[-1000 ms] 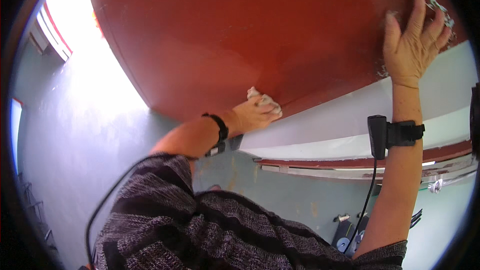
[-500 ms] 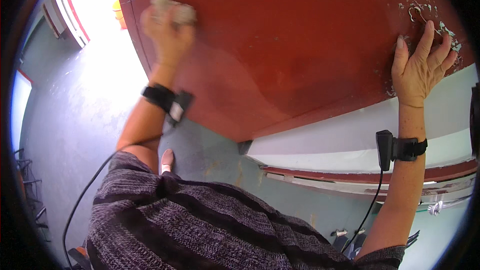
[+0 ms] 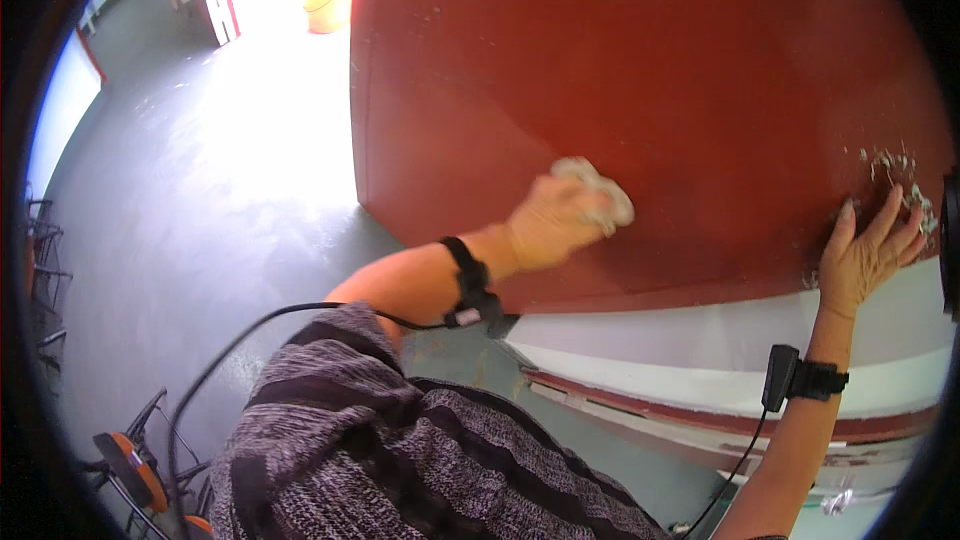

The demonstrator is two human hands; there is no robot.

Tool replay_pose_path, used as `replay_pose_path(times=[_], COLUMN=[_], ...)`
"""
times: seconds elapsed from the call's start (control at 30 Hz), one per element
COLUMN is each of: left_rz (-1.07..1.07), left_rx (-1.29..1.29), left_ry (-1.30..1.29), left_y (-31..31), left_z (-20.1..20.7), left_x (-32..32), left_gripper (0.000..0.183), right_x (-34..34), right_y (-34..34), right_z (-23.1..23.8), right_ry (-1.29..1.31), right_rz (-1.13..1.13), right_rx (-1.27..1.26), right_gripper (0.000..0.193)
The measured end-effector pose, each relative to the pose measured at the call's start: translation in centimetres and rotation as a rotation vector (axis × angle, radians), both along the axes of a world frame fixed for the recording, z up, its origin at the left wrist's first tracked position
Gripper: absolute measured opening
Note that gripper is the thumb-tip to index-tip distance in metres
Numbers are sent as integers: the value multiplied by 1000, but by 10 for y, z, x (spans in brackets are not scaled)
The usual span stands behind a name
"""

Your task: The recorder wrings a cloth in a bucket of water and wipes a red door and a white door frame.

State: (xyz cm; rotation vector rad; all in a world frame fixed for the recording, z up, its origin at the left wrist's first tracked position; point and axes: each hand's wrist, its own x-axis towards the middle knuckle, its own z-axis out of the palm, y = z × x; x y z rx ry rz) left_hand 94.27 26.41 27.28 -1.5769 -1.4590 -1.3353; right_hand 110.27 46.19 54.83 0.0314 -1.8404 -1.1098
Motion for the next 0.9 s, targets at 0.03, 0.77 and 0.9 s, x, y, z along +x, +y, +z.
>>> replay_pose_path(times=[0.03, 0.77, 0.9], left_rz=[228, -6, 43], left_rx=[-3, -258, 6], left_ry=[31, -407, -486], left_y=[-27, 52, -19], left_z=[7, -111, -61], left_x=[-20, 98, 1], left_gripper=[8, 20, 18], right_x=[1, -12, -3], right_y=[1, 3, -3], right_z=[-2, -9, -4], right_ry=[-3, -36, -42], right_rz=[-13, -9, -7], right_rx=[22, 62, 91], right_gripper=[60, 63, 63])
